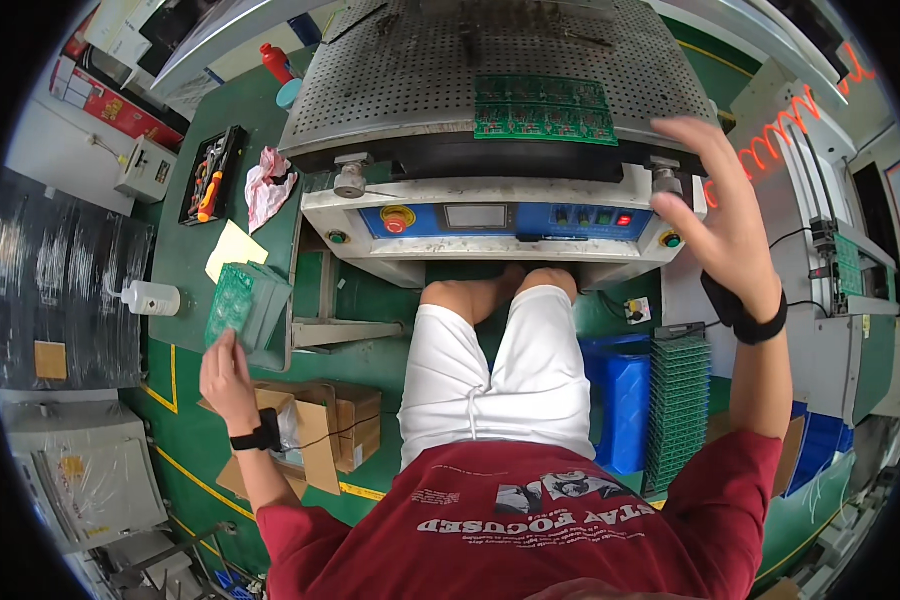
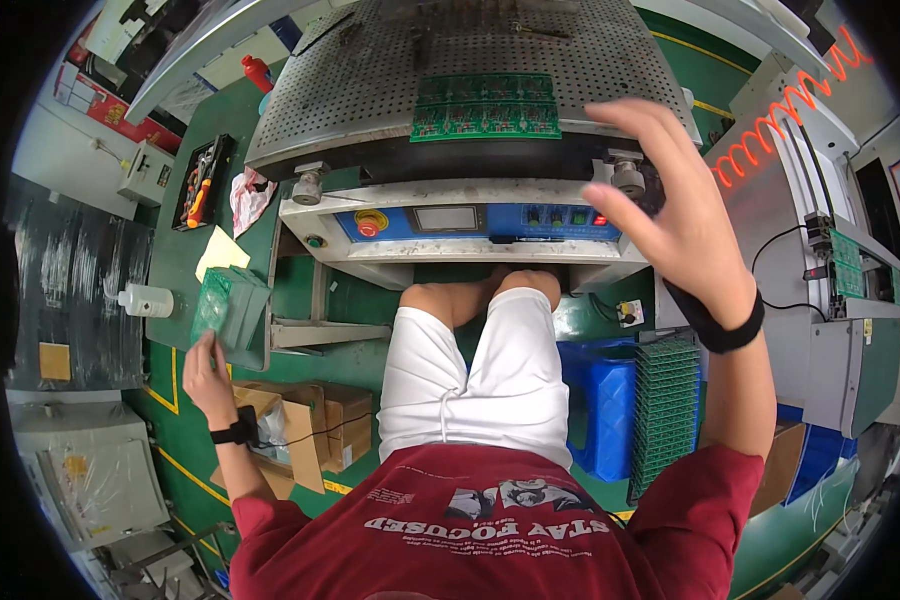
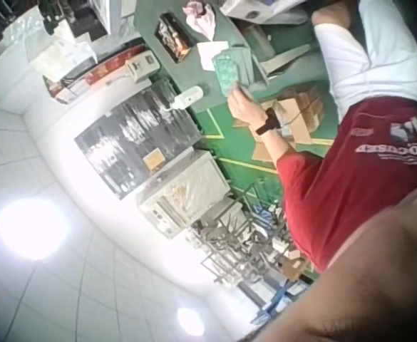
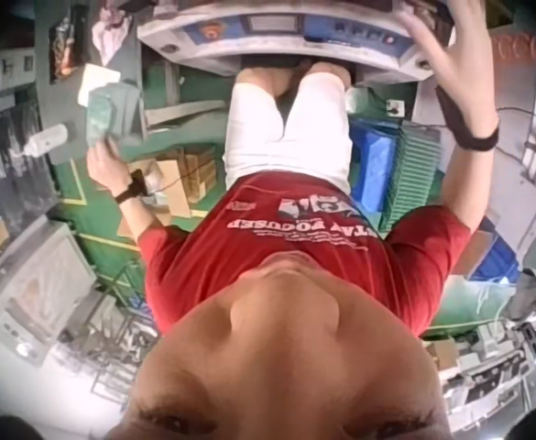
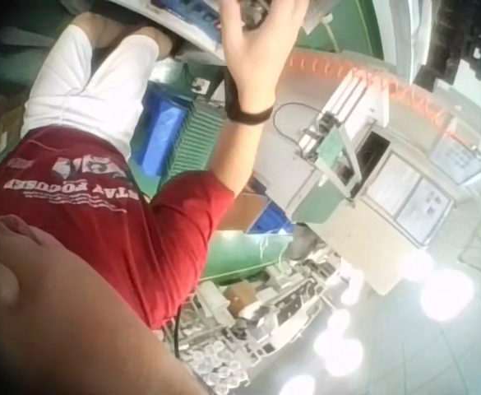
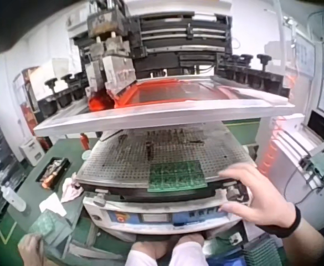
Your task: Manually position and process printed circuit boards using an industrial heating or reflow machine.
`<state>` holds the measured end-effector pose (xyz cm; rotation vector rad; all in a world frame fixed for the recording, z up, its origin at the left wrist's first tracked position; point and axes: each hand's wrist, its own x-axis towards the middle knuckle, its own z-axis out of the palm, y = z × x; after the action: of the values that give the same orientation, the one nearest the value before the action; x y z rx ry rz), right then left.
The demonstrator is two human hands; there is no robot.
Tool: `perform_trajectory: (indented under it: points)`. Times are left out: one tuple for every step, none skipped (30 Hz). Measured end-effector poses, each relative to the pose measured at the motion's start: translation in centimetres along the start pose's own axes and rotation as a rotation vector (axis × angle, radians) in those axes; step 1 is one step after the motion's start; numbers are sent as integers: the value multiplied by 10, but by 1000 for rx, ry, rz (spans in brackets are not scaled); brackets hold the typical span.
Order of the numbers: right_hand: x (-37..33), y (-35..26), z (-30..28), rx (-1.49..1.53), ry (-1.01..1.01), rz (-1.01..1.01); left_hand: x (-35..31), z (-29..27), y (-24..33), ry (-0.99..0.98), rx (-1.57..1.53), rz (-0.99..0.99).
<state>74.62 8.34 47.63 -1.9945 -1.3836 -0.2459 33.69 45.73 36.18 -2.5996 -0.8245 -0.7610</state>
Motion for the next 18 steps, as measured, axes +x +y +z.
perform_trajectory:
  points:
    - [-6, 1, 0, 20, -15, 31, -2, 0, 5, -32, -55, -18]
    - [-12, 1, -2, 37, -32, 63, -2, 0, 6, -33, -56, -15]
    - [-18, 1, -6, 37, -42, 100, -3, -1, 7, -42, -52, -36]
    - [-22, 2, -10, 38, -42, 102, -2, -3, 7, -52, -48, -59]
    - [-27, 4, -15, 3, 1, 96, 2, -8, 9, -27, -40, -42]
    - [-31, 5, -19, -32, 44, 90, 5, -13, 8, -29, -40, -41]
    - [-34, 3, -25, -57, 66, 105, 8, -18, 6, 53, 3, -12]
    - [-38, 2, -25, -58, 64, 101, 10, -25, 4, 139, 46, 13]
    - [-41, 2, -24, 25, 141, 127, 21, -35, 15, 209, 31, 71]
    - [-43, 0, -24, 107, 218, 151, 33, -39, 27, 208, 26, 66]
    - [-41, -4, -16, 159, 224, 174, 42, -44, 39, 340, -34, 157]
    - [-38, -12, -14, 148, 223, 182, 60, -46, 56, 475, -117, 263]
    - [-30, -18, -1, 416, 126, 230, 72, -50, 72, 498, -169, 337]
    - [-24, -26, 9, 662, 34, 290, 88, -47, 93, 527, -245, 418]
    - [-16, -34, 17, 819, -108, 372, 107, -46, 115, 539, -324, 501]
    - [-9, -39, 26, 973, -250, 454, 125, -42, 139, 553, -405, 586]
    - [-1, -40, 37, 1042, -310, 470, 142, -40, 160, 532, -442, 654]
    - [7, -40, 43, 1103, -364, 491, 158, -36, 180, 516, -488, 724]
